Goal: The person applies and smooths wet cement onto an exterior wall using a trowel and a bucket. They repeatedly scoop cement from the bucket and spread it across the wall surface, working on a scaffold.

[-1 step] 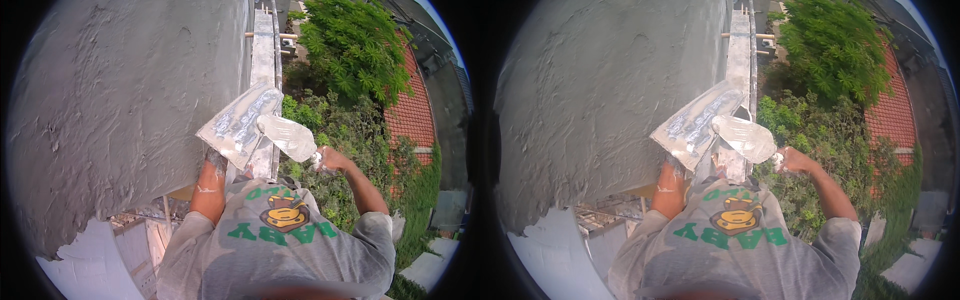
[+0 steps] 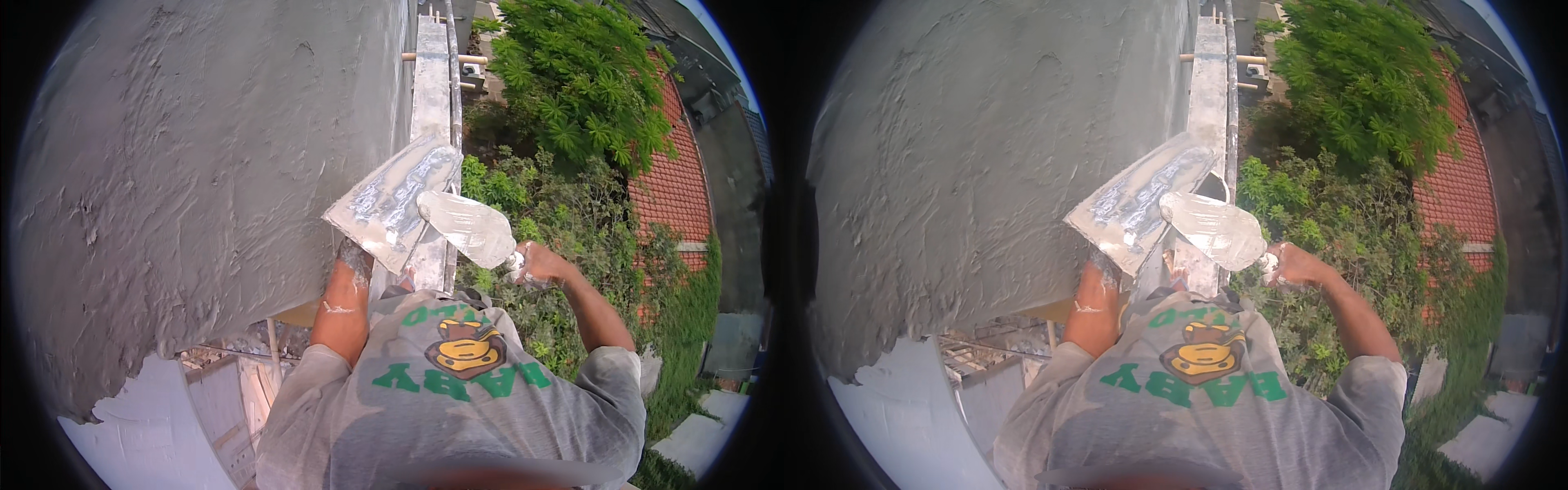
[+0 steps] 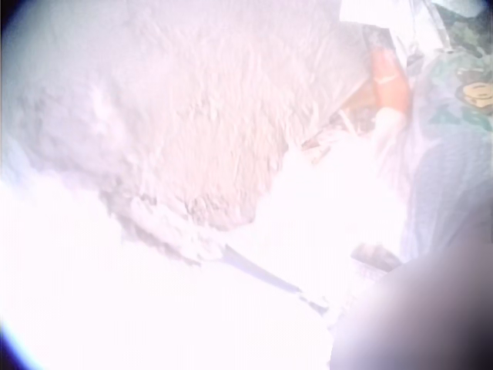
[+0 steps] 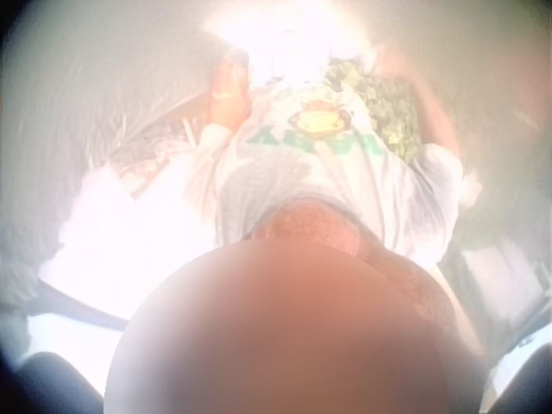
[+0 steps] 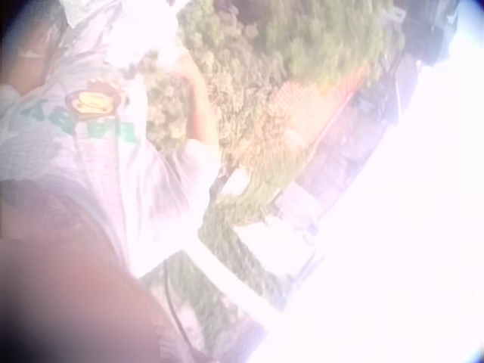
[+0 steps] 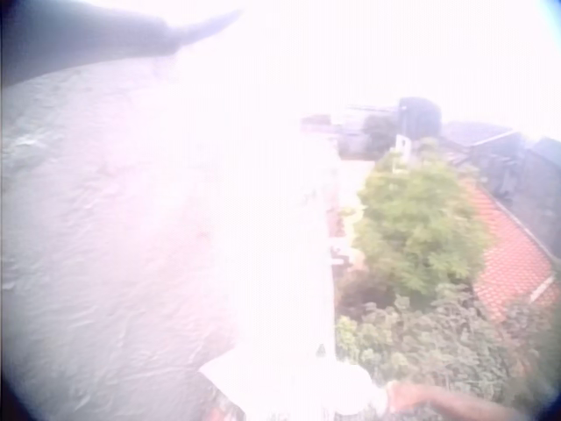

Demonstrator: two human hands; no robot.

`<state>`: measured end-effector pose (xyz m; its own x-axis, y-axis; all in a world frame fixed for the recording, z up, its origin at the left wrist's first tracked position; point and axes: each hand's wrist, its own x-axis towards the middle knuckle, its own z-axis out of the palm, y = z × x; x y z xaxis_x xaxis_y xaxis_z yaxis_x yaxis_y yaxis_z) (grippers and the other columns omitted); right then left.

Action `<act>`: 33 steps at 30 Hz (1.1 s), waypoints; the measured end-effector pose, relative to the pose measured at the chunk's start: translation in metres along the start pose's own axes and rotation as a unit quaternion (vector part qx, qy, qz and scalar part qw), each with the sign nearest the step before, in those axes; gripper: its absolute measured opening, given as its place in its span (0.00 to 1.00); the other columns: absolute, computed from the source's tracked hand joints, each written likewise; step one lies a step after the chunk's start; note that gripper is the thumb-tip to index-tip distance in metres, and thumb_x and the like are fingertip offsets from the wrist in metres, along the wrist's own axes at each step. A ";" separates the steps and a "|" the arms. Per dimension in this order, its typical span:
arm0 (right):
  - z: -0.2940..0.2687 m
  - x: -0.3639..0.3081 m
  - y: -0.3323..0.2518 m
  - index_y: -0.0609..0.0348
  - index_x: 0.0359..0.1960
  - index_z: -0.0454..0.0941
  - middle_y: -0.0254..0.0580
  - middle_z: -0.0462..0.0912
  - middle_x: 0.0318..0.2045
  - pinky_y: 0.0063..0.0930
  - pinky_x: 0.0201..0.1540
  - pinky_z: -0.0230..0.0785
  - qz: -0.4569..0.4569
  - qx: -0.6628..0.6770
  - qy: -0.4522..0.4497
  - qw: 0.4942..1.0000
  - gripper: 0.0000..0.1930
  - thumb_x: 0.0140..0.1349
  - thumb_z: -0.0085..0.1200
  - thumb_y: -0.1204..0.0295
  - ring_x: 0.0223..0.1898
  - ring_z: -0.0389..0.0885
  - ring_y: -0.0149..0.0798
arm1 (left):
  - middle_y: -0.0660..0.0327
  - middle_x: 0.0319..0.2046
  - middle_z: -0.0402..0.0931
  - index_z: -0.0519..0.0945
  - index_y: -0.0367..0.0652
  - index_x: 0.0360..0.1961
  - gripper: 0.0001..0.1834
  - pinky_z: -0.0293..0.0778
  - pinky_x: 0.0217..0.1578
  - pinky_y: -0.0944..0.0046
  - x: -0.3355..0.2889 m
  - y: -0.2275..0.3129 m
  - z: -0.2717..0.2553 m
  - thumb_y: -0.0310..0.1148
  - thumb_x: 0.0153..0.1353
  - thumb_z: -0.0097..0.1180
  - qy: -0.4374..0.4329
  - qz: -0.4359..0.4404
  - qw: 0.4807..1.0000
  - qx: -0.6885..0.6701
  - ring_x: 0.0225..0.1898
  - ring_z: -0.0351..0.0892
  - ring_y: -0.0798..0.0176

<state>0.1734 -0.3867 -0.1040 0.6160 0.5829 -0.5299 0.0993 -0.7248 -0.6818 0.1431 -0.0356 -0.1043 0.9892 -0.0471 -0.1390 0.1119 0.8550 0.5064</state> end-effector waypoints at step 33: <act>-0.204 0.050 -0.460 0.76 0.40 0.74 0.56 0.80 0.27 0.40 0.33 0.75 -0.281 -0.196 0.507 0.791 0.20 0.50 0.55 0.69 0.26 0.82 0.47 | 0.51 0.55 0.71 0.66 0.36 0.61 0.27 0.69 0.53 0.60 0.044 -0.037 -0.062 0.40 0.65 0.48 0.027 -0.119 0.990 0.069 0.53 0.72 0.57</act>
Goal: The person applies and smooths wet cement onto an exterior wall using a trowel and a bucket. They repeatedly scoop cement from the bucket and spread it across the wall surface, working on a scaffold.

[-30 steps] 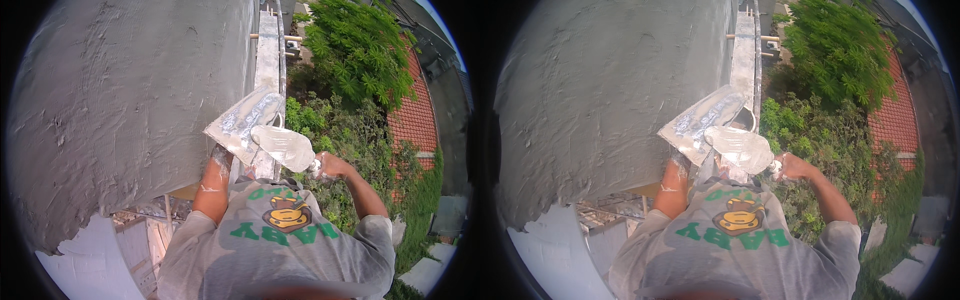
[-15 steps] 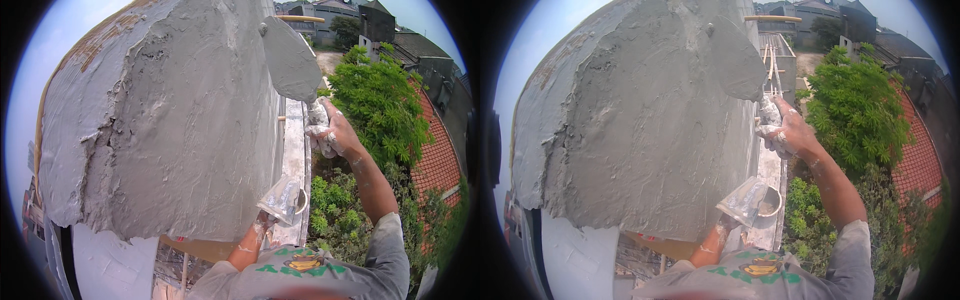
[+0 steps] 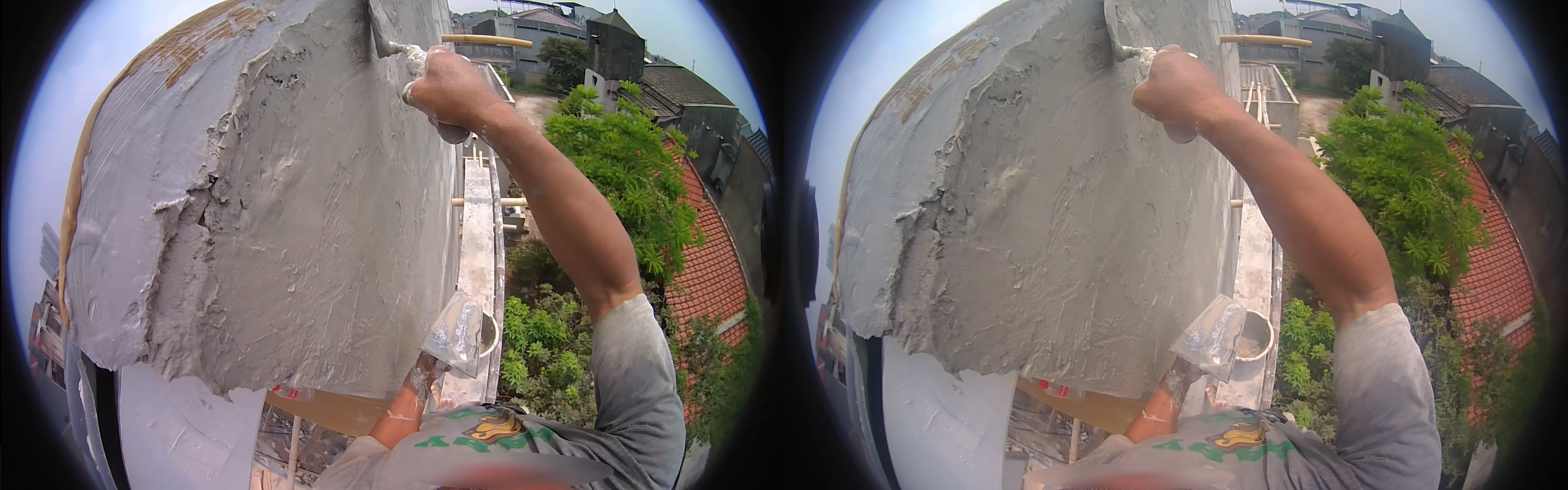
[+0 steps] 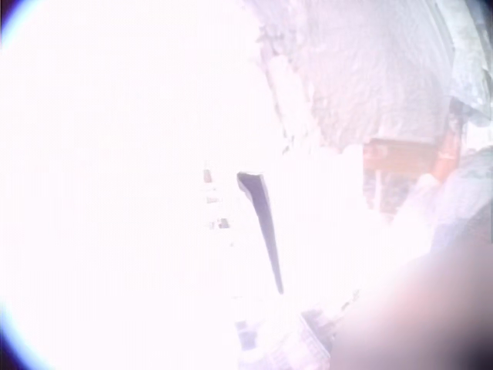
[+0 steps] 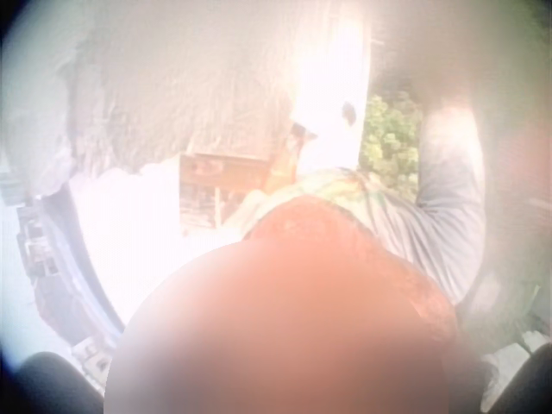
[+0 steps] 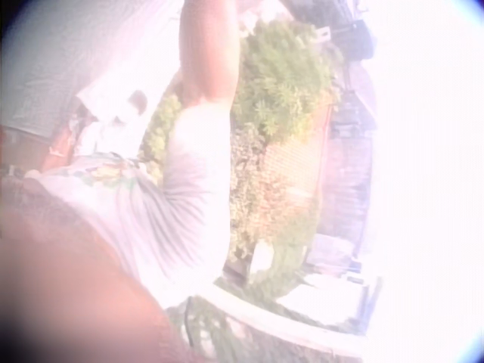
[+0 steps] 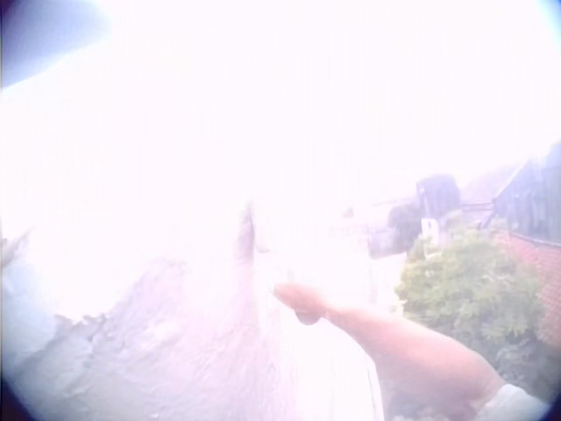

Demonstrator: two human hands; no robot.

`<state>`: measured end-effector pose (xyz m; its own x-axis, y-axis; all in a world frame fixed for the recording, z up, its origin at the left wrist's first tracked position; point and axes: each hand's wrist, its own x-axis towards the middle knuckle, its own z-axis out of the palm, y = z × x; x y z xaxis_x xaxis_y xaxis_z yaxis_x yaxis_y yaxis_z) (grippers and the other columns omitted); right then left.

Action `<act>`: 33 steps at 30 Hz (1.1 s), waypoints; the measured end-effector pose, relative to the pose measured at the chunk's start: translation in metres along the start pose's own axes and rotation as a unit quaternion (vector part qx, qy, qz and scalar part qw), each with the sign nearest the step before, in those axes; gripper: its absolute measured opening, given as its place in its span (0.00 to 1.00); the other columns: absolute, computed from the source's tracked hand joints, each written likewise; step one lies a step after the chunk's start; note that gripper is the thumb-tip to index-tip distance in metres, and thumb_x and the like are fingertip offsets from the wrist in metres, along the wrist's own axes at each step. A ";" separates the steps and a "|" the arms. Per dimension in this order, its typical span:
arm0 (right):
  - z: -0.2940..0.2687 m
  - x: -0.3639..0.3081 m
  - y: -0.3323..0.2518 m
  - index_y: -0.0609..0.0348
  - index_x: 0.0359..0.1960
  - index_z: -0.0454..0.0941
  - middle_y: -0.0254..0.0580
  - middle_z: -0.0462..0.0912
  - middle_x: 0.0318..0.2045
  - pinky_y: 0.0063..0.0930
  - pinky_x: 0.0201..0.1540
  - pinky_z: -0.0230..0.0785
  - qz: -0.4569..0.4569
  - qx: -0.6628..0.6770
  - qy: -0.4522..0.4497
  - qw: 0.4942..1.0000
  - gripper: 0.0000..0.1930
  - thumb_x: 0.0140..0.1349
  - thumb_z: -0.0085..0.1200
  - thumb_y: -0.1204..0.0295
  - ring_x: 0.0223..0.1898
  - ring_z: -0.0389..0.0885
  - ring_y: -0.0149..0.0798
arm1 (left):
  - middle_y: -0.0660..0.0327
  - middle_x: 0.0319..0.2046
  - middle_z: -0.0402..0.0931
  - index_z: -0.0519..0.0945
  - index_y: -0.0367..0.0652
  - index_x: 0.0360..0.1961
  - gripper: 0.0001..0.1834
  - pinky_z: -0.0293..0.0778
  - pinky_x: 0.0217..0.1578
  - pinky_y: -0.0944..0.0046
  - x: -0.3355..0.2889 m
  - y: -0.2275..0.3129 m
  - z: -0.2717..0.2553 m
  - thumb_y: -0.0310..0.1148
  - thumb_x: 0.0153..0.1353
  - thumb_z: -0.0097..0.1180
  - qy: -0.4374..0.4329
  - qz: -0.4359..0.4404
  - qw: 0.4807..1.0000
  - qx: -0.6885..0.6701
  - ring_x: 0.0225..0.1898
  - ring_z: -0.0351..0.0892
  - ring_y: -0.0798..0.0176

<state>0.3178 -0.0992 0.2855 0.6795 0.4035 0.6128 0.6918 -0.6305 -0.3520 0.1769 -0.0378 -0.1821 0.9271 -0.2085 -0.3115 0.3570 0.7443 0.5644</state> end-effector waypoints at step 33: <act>0.162 -0.697 0.214 0.70 0.37 0.78 0.65 0.80 0.38 0.45 0.48 0.71 0.635 -0.001 -0.475 0.609 0.19 0.45 0.52 0.68 0.44 0.79 0.58 | 0.56 0.37 0.81 0.77 0.39 0.48 0.16 0.72 0.39 0.63 0.023 -0.146 -0.140 0.32 0.59 0.56 0.288 -0.157 0.832 0.447 0.38 0.80 0.62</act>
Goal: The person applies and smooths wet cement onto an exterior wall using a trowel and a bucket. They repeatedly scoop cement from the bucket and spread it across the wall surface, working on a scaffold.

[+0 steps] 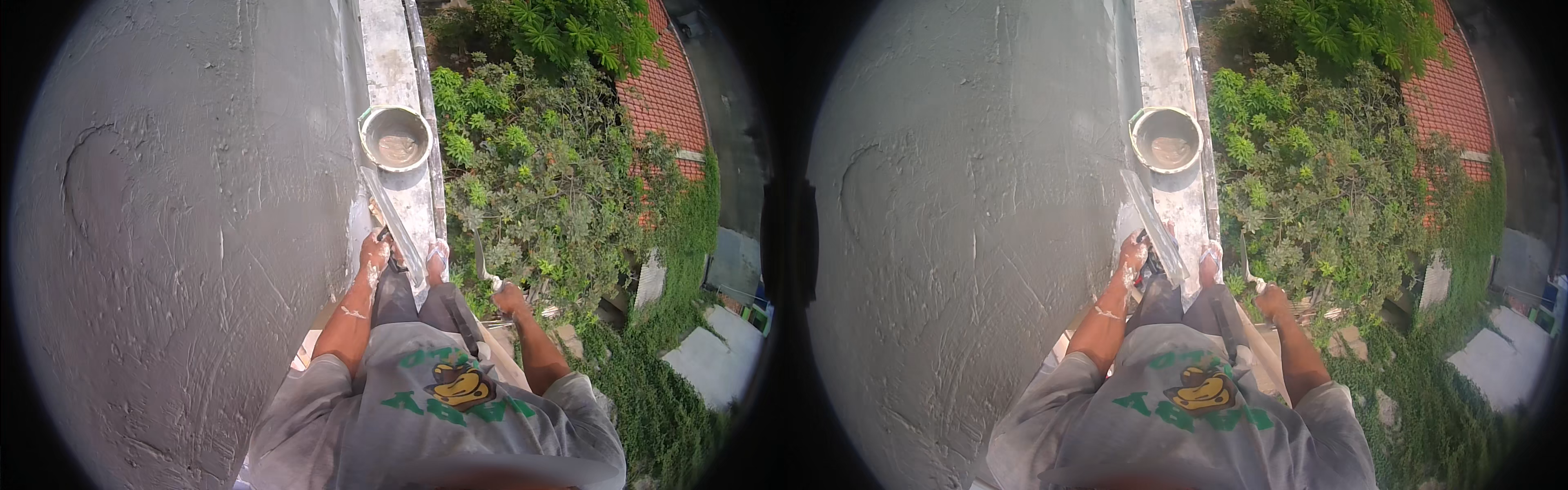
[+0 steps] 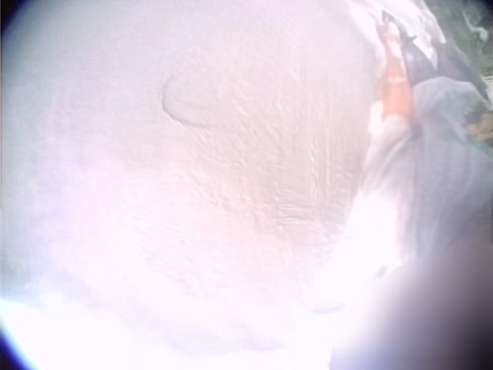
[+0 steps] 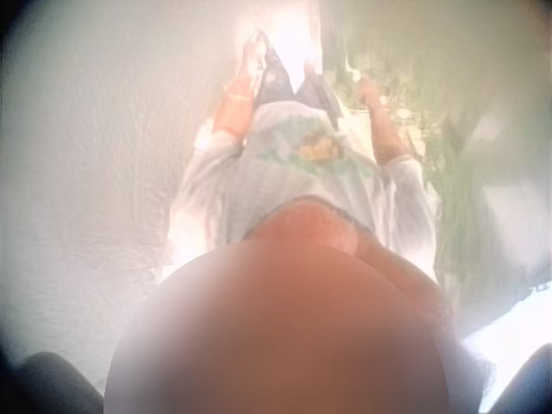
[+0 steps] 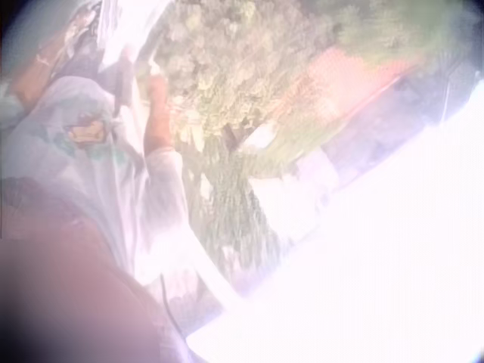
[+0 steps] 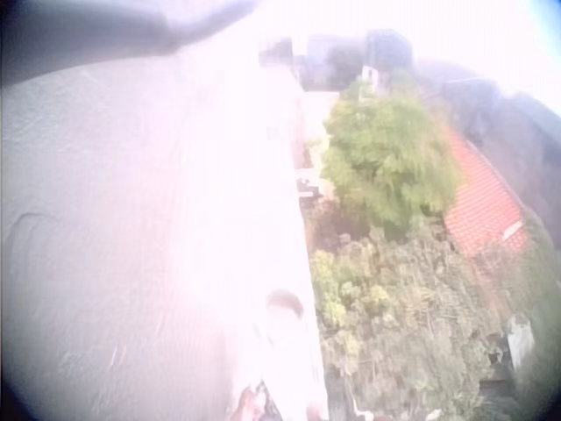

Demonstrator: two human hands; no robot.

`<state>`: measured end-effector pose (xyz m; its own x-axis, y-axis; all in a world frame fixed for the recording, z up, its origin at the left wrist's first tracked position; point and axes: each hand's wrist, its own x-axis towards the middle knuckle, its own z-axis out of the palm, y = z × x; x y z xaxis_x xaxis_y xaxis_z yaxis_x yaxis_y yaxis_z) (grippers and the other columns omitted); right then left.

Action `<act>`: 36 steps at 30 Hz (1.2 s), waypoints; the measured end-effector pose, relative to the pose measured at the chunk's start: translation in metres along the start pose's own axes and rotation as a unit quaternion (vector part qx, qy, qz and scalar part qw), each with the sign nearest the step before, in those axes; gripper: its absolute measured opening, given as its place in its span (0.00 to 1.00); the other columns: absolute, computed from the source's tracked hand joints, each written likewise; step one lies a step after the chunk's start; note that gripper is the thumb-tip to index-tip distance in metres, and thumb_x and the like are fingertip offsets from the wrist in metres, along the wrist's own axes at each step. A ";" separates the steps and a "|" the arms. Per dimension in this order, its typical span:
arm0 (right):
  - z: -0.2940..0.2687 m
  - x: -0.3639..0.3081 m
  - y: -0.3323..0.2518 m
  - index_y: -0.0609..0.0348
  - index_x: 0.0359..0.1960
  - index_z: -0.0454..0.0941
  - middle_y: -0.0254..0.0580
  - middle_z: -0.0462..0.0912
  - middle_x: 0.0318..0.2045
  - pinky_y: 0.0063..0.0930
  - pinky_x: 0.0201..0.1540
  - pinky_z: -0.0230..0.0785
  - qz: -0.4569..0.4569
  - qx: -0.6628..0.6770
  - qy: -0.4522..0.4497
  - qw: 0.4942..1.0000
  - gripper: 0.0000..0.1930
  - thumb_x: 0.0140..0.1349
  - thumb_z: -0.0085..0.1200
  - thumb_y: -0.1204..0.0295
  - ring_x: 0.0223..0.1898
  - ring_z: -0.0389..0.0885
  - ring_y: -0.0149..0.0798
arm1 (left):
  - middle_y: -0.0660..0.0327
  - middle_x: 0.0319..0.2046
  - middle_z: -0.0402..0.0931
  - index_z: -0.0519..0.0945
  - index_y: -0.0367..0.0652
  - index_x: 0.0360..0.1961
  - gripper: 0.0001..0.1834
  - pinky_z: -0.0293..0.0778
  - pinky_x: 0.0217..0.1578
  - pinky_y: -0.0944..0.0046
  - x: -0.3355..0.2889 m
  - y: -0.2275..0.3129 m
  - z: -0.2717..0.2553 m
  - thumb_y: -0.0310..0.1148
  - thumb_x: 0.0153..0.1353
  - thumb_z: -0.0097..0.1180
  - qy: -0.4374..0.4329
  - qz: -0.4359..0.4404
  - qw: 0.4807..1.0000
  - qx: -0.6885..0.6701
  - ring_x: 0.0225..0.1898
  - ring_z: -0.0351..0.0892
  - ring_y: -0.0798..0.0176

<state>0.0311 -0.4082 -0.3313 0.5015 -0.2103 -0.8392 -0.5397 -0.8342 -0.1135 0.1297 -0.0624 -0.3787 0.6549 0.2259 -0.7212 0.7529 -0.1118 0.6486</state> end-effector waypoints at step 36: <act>0.269 0.427 -0.133 0.62 0.54 0.65 0.60 0.80 0.41 0.45 0.48 0.71 -0.004 0.128 -0.058 0.990 0.33 0.52 0.60 0.55 0.46 0.79 0.58 | 0.60 0.43 0.73 0.66 0.43 0.56 0.21 0.79 0.38 0.60 0.139 -0.305 0.057 0.40 0.65 0.48 0.017 -0.197 0.884 -0.423 0.42 0.77 0.61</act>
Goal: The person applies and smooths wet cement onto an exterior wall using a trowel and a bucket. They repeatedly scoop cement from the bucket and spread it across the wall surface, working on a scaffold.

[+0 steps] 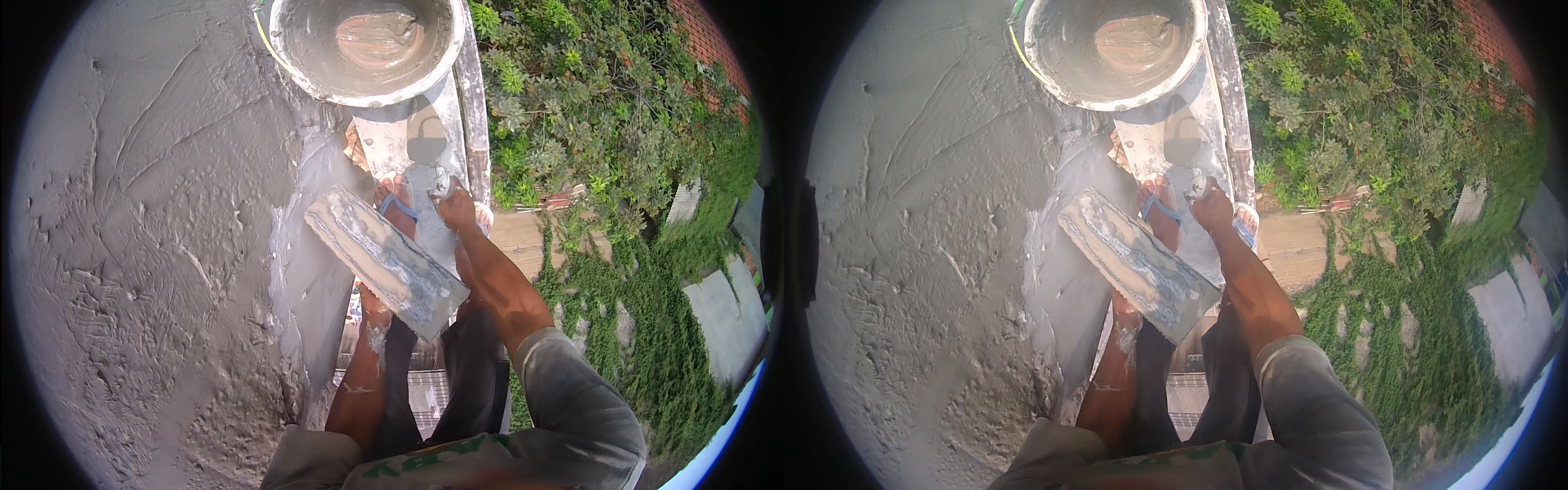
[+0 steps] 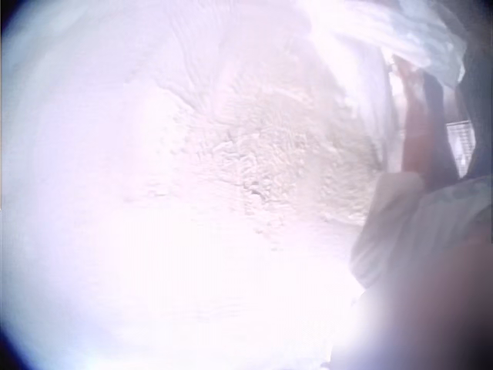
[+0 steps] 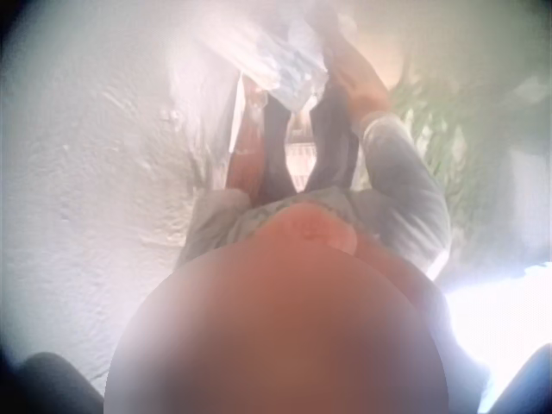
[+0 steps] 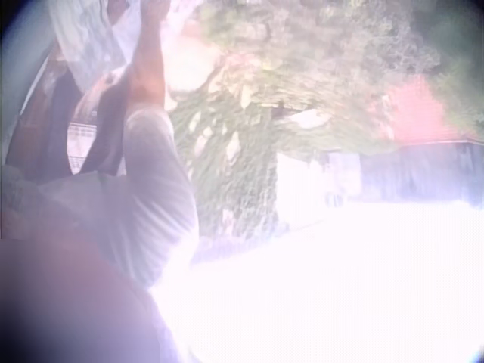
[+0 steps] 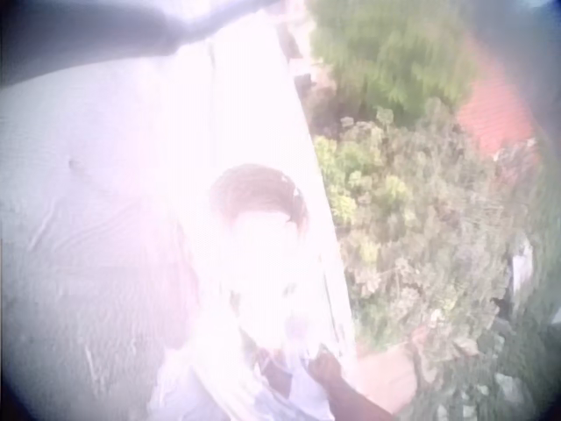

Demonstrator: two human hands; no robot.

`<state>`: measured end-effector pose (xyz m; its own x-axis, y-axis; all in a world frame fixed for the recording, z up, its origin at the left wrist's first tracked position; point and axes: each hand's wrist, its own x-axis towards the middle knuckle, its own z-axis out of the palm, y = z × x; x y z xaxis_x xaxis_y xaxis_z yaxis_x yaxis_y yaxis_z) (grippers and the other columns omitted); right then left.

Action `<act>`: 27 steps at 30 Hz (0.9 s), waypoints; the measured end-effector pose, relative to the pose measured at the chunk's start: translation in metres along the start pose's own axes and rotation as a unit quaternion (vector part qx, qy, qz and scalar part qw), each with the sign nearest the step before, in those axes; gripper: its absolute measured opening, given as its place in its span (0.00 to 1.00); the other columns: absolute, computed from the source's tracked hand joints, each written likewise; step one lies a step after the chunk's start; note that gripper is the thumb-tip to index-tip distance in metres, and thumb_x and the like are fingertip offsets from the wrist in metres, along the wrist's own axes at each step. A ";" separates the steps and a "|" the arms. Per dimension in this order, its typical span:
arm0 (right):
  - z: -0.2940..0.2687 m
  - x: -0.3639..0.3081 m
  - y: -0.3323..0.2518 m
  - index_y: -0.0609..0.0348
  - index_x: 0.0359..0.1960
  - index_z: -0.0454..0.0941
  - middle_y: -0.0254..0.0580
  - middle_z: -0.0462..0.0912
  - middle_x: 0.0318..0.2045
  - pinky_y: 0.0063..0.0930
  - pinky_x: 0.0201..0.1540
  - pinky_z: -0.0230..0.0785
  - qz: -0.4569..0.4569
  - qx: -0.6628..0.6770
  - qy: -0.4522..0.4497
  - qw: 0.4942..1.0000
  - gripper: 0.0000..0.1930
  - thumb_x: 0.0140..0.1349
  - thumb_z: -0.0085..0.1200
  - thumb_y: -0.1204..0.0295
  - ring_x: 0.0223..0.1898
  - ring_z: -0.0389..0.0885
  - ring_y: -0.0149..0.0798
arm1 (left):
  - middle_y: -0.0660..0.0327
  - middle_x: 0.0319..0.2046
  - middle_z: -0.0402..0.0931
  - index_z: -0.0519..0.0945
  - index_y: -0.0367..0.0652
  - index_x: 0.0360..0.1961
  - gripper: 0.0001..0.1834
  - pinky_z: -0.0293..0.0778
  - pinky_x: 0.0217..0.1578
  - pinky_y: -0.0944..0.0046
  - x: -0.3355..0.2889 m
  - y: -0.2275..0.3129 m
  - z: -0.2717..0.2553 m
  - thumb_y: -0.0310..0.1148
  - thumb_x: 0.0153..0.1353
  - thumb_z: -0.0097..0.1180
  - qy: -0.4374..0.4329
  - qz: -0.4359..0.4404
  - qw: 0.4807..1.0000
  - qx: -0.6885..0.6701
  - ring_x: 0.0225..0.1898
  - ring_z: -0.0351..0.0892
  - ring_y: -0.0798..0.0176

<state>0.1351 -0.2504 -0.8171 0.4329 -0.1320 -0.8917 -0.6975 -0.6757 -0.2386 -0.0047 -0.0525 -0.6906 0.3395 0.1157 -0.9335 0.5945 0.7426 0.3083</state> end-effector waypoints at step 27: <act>-0.037 -0.016 0.074 0.60 0.47 0.75 0.50 0.80 0.46 0.37 0.52 0.70 -0.005 -0.068 -0.083 0.994 0.19 0.61 0.51 0.60 0.50 0.78 0.45 | 0.57 0.54 0.68 0.59 0.40 0.63 0.28 0.71 0.53 0.60 0.036 0.040 0.097 0.30 0.63 0.53 0.021 0.051 0.988 0.146 0.53 0.71 0.60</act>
<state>0.0977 -0.3255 -0.8064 0.3307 -0.0105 -0.9437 -0.6051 -0.7697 -0.2035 0.1021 -0.0828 -0.6945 0.3815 0.2121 -0.8997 0.7454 0.5049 0.4351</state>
